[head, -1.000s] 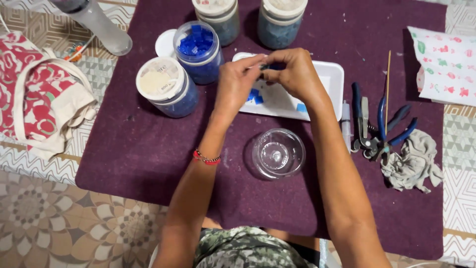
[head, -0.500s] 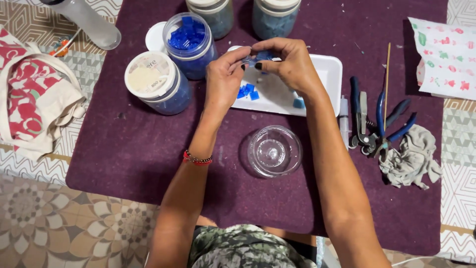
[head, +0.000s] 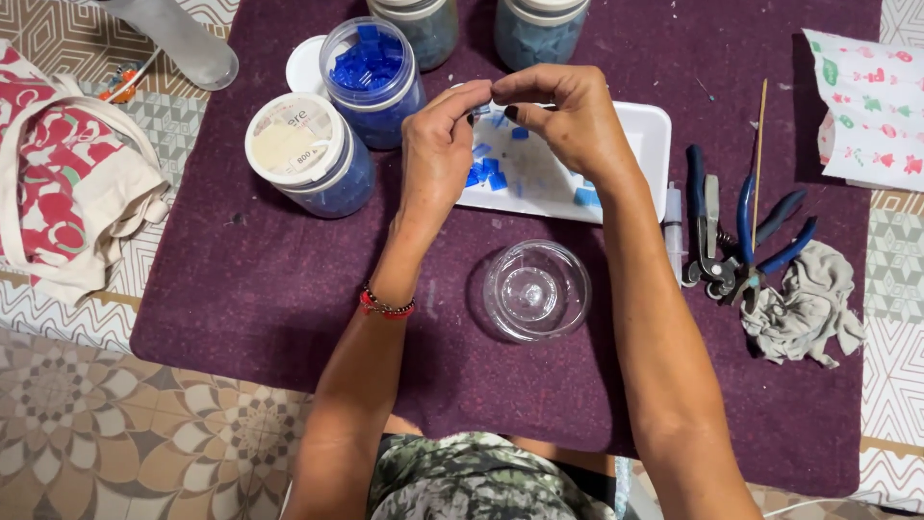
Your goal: Sorting blue mosaic tiles into a tray and cutting them into smaller pieces using mosaic nippers
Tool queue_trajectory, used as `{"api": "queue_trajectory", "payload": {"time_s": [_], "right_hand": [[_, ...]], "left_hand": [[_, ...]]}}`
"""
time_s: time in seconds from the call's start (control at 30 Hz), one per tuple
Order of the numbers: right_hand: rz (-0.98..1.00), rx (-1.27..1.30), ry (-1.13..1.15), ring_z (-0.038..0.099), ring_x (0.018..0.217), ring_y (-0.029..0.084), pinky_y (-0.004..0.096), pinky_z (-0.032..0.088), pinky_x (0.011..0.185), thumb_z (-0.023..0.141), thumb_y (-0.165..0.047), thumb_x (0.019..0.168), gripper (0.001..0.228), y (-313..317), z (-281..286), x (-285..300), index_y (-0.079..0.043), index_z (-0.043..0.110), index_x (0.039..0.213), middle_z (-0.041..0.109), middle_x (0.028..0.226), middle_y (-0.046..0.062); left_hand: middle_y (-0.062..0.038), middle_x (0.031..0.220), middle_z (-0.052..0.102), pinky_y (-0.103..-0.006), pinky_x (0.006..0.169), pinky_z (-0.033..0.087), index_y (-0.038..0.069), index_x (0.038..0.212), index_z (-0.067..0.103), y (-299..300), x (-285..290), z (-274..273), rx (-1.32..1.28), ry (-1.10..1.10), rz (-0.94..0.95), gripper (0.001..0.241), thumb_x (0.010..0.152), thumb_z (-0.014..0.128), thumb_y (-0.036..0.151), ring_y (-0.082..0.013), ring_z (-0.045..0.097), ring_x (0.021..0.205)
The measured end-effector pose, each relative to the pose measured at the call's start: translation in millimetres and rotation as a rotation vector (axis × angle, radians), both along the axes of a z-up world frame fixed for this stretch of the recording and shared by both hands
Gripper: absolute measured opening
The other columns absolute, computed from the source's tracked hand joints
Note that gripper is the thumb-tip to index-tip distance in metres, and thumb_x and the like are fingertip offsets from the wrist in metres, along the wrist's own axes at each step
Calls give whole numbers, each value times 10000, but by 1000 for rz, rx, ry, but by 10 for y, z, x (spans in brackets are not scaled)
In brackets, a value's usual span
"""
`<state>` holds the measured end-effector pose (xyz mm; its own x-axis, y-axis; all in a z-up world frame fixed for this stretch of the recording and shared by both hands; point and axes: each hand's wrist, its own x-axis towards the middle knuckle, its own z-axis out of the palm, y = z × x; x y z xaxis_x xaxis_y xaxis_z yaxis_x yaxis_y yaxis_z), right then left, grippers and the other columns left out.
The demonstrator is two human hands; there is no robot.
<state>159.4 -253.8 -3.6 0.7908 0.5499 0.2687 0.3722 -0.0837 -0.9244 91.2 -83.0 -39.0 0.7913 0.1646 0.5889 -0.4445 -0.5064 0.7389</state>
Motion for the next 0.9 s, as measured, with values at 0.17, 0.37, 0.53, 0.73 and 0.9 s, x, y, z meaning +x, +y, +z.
{"api": "queue_trajectory", "payload": {"time_s": [0.17,0.37,0.53,0.73,0.9], "right_hand": [[28,1,-71,737,1054,184,265,605,898,649,163,876,333,-32,7,17,-16,714,1149,754,1092,113],[33,59,-92,731,1081,217,296,604,974,657,128,952,252,-51,24,13,1,698,1166,738,1123,130],[21,70,-81,737,1086,220,294,603,987,654,134,940,259,-69,60,17,7,702,1161,742,1122,134],[12,83,-72,737,1109,239,308,612,1005,652,143,954,263,-109,92,22,12,686,1179,736,1144,146],[-14,91,-71,734,1099,220,285,601,989,654,150,942,295,-179,49,76,12,685,1201,736,1160,141]], "left_hand": [[-154,1217,740,-354,1092,541,-12,1163,730,-1,1,-11,9,-14,-28,516,796,432,-218,-290,707,1182],[-176,1273,713,-358,1113,546,-26,1204,716,1,-10,20,32,-25,-60,547,806,433,-271,-301,697,1218],[-175,1301,698,-360,1128,541,-32,1228,707,-4,-46,92,33,-47,-88,573,805,420,-289,-298,691,1235],[-193,1310,690,-374,1125,556,-15,1232,707,-13,-80,147,21,-74,-127,580,810,420,-291,-320,698,1236],[-192,1315,688,-354,1131,556,-27,1242,699,26,-105,191,-27,-118,-125,612,775,418,-306,-307,695,1247]]}}
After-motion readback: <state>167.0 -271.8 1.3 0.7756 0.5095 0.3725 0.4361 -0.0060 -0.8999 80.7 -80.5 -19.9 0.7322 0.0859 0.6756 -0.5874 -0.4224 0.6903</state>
